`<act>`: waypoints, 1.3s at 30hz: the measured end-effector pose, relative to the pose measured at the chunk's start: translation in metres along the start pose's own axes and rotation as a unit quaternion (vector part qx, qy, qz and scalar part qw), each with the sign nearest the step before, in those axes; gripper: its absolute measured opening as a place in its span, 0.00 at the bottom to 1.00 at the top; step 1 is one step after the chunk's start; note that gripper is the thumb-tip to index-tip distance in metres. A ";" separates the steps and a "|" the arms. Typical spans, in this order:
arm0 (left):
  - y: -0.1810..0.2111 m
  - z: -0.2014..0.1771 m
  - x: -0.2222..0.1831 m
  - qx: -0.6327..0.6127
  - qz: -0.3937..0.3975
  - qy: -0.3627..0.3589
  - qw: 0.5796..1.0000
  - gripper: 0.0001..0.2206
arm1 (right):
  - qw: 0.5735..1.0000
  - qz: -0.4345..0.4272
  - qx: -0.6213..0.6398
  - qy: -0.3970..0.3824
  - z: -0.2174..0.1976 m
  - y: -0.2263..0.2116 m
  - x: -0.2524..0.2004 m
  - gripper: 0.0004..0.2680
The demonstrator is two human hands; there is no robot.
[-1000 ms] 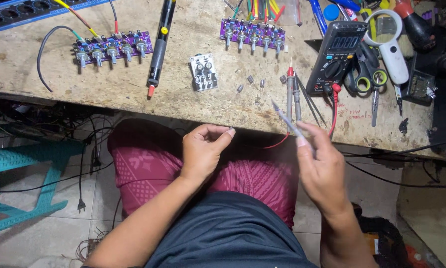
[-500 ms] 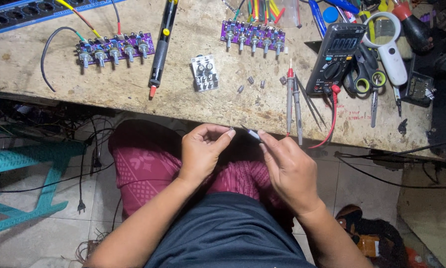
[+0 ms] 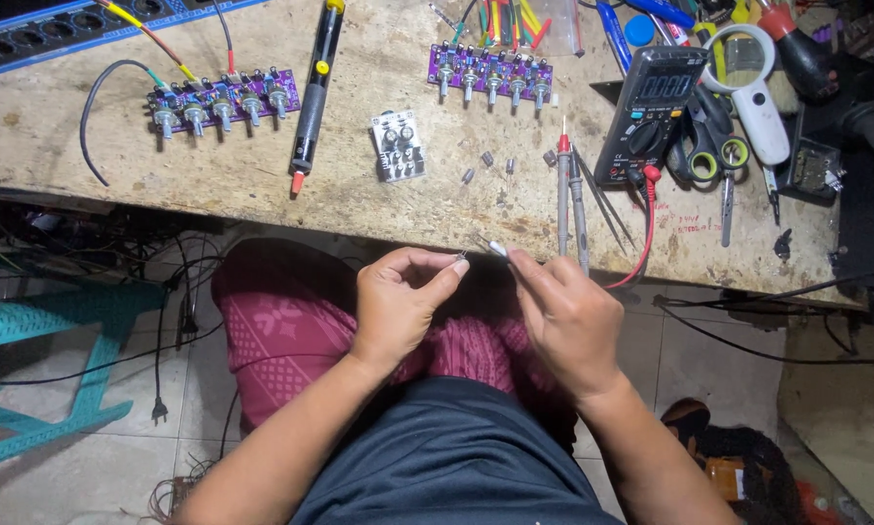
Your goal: Testing and marking electronic components on a workbench using a multimeter and a pen
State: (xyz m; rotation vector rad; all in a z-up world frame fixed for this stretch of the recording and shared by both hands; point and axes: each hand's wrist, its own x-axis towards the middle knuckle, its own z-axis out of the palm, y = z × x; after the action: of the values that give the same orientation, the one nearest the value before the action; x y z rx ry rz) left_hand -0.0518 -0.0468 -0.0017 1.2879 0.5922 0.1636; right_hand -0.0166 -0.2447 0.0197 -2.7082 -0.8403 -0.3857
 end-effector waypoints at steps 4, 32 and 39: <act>-0.015 -0.006 0.007 0.010 0.011 0.020 1.000 0.08 | 0.989 0.045 0.140 0.026 -0.019 -0.012 0.014 0.07; -0.047 -0.016 0.015 -0.051 -0.054 0.075 0.994 0.10 | 0.812 0.227 0.536 0.044 0.025 -0.020 0.006 0.09; -0.042 -0.012 0.012 -0.055 -0.065 0.064 0.994 0.11 | 0.840 0.204 0.499 0.065 0.045 -0.019 0.014 0.05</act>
State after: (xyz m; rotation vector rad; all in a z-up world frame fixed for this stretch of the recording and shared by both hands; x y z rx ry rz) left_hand -0.0563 -0.0437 -0.0469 1.1354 0.7635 0.1696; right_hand -0.0087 -0.2074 -0.0142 -1.7577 -0.2533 0.0024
